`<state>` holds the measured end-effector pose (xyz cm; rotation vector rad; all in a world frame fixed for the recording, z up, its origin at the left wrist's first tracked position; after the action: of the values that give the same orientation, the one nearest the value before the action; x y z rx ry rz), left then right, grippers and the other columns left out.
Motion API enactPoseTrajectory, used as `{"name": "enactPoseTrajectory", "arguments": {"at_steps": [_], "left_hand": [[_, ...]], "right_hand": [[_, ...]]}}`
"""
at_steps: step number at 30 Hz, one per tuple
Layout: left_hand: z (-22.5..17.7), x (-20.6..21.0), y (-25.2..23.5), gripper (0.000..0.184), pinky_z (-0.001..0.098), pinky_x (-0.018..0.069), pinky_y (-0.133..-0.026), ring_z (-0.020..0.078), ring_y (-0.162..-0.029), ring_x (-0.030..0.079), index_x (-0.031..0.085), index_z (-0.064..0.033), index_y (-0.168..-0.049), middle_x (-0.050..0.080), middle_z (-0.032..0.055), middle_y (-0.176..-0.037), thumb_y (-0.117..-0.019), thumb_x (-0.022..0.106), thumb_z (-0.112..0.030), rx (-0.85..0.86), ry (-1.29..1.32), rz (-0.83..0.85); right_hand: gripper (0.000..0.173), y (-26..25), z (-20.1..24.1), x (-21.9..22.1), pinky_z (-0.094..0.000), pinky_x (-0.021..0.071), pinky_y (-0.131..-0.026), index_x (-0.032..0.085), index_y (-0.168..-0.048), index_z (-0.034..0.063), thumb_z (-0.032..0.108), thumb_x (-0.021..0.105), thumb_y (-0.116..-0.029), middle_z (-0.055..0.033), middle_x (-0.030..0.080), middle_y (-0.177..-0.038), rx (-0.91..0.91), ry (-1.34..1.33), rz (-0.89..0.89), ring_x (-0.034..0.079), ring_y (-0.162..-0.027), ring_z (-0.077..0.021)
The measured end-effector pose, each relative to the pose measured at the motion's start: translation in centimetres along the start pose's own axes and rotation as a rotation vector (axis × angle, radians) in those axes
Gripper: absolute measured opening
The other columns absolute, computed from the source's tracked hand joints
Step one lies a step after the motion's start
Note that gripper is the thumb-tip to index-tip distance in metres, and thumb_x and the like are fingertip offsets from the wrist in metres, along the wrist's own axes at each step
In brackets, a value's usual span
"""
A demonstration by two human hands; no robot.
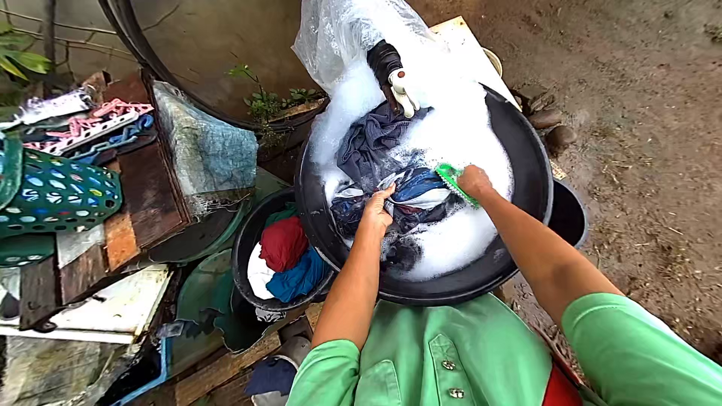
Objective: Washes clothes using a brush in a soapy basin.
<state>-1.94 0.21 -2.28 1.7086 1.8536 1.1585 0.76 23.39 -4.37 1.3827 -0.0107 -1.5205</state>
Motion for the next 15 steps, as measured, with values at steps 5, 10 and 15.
{"name": "enactPoseTrajectory", "arguments": {"at_steps": [5, 10, 15], "left_hand": [[0.4, -0.3, -0.8, 0.032, 0.0406, 0.0536, -0.090, 0.0215, -0.106, 0.062, 0.056, -0.0040, -0.131, 0.063, 0.0130, -0.121, -0.1018, 0.061, -0.014, -0.014, 0.014, 0.049], [0.5, -0.8, -0.7, 0.022, 0.0378, 0.0530, -0.079, 0.0193, -0.093, 0.061, 0.057, -0.0061, -0.123, 0.062, 0.0100, -0.106, -0.1054, 0.052, -0.018, -0.010, -0.020, -0.038], [0.9, -0.9, -1.6, 0.048, 0.0536, 0.0433, -0.108, 0.0308, -0.135, 0.049, 0.045, -0.0066, -0.148, 0.048, 0.0176, -0.150, -0.1066, 0.055, -0.027, -0.033, -0.014, -0.053]], "right_hand": [[0.051, 1.4, 2.2, -1.0, -0.0657, 0.0491, -0.087, 0.067, -0.104, -0.0124, 0.038, 0.059, -0.1049, -0.0331, 0.067, -0.104, -0.212, -0.300, -0.081, 0.066, -0.100, -0.0467], [0.060, 8.2, 6.8, 3.8, -0.0654, 0.0533, -0.078, 0.067, -0.109, -0.0063, 0.052, 0.070, -0.0953, -0.0265, 0.069, -0.092, -0.643, -0.017, 0.040, 0.069, -0.090, -0.0449], [0.066, 1.1, 2.2, 1.4, -0.0708, 0.0492, -0.088, 0.067, -0.110, -0.0098, 0.055, 0.062, -0.0996, -0.0345, 0.067, -0.110, -0.438, 0.236, 0.025, 0.065, -0.108, -0.0525]]}}
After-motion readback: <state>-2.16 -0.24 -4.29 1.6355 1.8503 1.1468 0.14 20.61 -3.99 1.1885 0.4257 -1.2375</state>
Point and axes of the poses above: each hand's wrist, its own y-axis away from the middle knuckle, its own x-axis out of the palm, z = x × y, the point moved 3 cm from there along -y, towards the middle knuckle
